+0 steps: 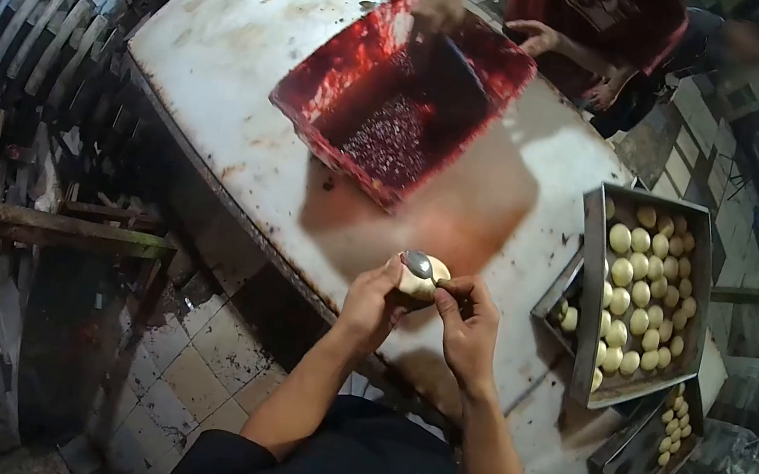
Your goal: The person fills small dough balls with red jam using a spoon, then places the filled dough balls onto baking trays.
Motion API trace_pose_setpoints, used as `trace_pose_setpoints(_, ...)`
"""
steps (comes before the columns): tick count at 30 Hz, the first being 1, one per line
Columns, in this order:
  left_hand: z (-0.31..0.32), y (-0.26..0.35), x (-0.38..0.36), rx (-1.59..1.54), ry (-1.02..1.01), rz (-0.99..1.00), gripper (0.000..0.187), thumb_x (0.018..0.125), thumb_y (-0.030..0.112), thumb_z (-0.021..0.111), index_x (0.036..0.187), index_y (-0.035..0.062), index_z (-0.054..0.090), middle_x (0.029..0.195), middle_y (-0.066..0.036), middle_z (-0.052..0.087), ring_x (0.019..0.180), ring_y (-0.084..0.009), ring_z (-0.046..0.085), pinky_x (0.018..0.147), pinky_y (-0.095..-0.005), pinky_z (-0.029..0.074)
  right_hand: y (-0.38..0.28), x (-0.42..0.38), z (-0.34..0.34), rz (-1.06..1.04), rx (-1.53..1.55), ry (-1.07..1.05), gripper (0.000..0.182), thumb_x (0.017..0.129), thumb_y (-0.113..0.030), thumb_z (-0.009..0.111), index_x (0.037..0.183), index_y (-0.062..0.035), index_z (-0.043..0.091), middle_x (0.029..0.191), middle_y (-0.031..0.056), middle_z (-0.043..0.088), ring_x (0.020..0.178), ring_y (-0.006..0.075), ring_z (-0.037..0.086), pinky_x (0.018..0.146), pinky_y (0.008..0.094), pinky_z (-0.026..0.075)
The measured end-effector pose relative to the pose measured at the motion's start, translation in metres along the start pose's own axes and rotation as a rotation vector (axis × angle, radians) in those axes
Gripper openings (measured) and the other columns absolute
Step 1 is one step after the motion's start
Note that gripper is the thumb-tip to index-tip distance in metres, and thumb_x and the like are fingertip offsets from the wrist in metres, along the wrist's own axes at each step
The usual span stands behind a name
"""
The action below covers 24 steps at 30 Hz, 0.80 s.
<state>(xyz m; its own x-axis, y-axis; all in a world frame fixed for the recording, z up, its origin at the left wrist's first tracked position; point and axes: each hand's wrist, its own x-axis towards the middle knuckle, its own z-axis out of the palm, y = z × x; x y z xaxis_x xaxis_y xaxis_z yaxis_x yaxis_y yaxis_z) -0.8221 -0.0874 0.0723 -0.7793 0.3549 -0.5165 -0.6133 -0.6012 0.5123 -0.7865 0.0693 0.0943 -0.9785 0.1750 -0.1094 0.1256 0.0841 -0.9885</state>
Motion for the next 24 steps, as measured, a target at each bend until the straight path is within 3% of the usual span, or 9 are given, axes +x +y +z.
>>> trace_pose_setpoints(1, 0.013, -0.001, -0.012, -0.015, 0.026, -0.058, 0.045, 0.114, 0.032, 0.039, 0.132, -0.0047, 0.056, 0.124, -0.017, 0.067, 0.109, -0.026, 0.069, 0.099, -0.0393, 0.057, 0.02, -0.01, -0.007, -0.03, 0.031, 0.062, 0.007, 0.096, 0.001, 0.071, 0.096, -0.0005, 0.064, 0.089, 0.0002, 0.065, 0.08, 0.0064, 0.055, 0.073, 0.023, 0.046)
trace_pose_setpoints(4, 0.014, -0.039, -0.015, -0.161, 0.086, 0.127, 0.043, 0.113, 0.033, 0.041, 0.129, -0.0032, 0.057, 0.125, -0.015, 0.066, 0.116, -0.0255, 0.066, 0.105, -0.0415, 0.054, 0.073, -0.042, -0.033, -0.043, -0.057, 0.153, 0.007, 0.093, 0.003, 0.071, 0.093, 0.001, 0.065, 0.085, 0.0067, 0.067, 0.078, 0.0098, 0.059, 0.072, 0.0261, 0.049)
trace_pose_setpoints(8, -0.012, -0.061, -0.025, -0.047, 0.135, 0.174, 0.032, 0.113, 0.024, 0.041, 0.127, -0.0011, 0.056, 0.12, -0.013, 0.065, 0.116, -0.025, 0.064, 0.105, -0.0434, 0.053, 0.132, -0.061, -0.072, -0.235, -0.557, 0.316, 0.004, 0.088, 0.001, 0.07, 0.091, 0.0003, 0.068, 0.093, 0.0121, 0.068, 0.08, 0.029, 0.063, 0.074, 0.0376, 0.051)
trace_pose_setpoints(10, -0.003, -0.058, -0.057, 0.08, -0.017, 0.128, 0.029, 0.106, 0.013, 0.054, 0.133, -0.0005, 0.054, 0.126, -0.011, 0.064, 0.117, -0.0227, 0.064, 0.104, -0.0408, 0.055, 0.137, -0.065, -0.091, -0.374, -0.931, 0.288, 0.01, 0.086, -0.003, 0.069, 0.096, -0.0033, 0.073, 0.097, 0.0131, 0.068, 0.089, 0.0367, 0.06, 0.078, 0.0425, 0.051)
trace_pose_setpoints(11, 0.008, -0.055, -0.076, 0.156, -0.049, 0.115, 0.033, 0.104, 0.01, 0.057, 0.135, -0.0014, 0.052, 0.129, -0.012, 0.063, 0.118, -0.0224, 0.064, 0.104, -0.04, 0.055, 0.137, -0.066, -0.095, -0.352, -1.029, 0.269, 0.023, 0.087, -0.009, 0.073, 0.11, -0.005, 0.076, 0.111, 0.0116, 0.069, 0.106, 0.0319, 0.062, 0.09, 0.0397, 0.051)
trace_pose_setpoints(14, 0.008, -0.061, -0.117, 0.32, -0.173, 0.174, 0.046, 0.098, 0.003, 0.067, 0.14, -0.0034, 0.049, 0.134, -0.012, 0.061, 0.122, -0.0203, 0.062, 0.105, -0.038, 0.055, 0.069, -0.076, -0.079, 0.139, 0.199, -0.241, 0.034, 0.089, -0.013, 0.076, 0.121, -0.0029, 0.074, 0.125, 0.0101, 0.066, 0.123, 0.0267, 0.058, 0.103, 0.0367, 0.048)
trace_pose_setpoints(17, 0.01, -0.065, -0.175, 0.41, -0.131, 0.228, 0.041, 0.108, 0.019, 0.058, 0.142, -0.0008, 0.049, 0.129, -0.01, 0.062, 0.119, -0.0175, 0.062, 0.101, -0.0346, 0.056, 0.02, -0.107, -0.042, 0.045, 0.433, -0.536, 0.042, 0.09, -0.017, 0.078, 0.127, 0.001, 0.07, 0.137, 0.0091, 0.059, 0.128, 0.0227, 0.056, 0.107, 0.0344, 0.045)
trace_pose_setpoints(21, -0.037, -0.068, -0.247, 0.778, 0.144, 0.534, 0.039, 0.114, 0.035, 0.043, 0.136, 0.0072, 0.06, 0.11, -0.002, 0.068, 0.093, -0.0093, 0.063, 0.078, -0.0263, 0.055, 0.006, -0.164, 0.017, -0.055, 0.484, -0.603, 0.038, 0.091, -0.011, 0.077, 0.126, 0.0032, 0.07, 0.138, 0.0112, 0.058, 0.123, 0.0208, 0.058, 0.103, 0.0331, 0.048)
trace_pose_setpoints(24, -0.09, -0.065, -0.307, 0.594, 0.165, 0.517, 0.04, 0.114, 0.037, 0.042, 0.131, 0.0073, 0.062, 0.107, 0.0, 0.068, 0.088, -0.0087, 0.061, 0.076, -0.026, 0.054, -0.02, -0.234, 0.062, -0.101, 0.412, -0.627, 0.033, 0.091, -0.004, 0.076, 0.123, 0.0028, 0.07, 0.129, 0.0103, 0.065, 0.116, 0.0191, 0.062, 0.102, 0.0327, 0.049)
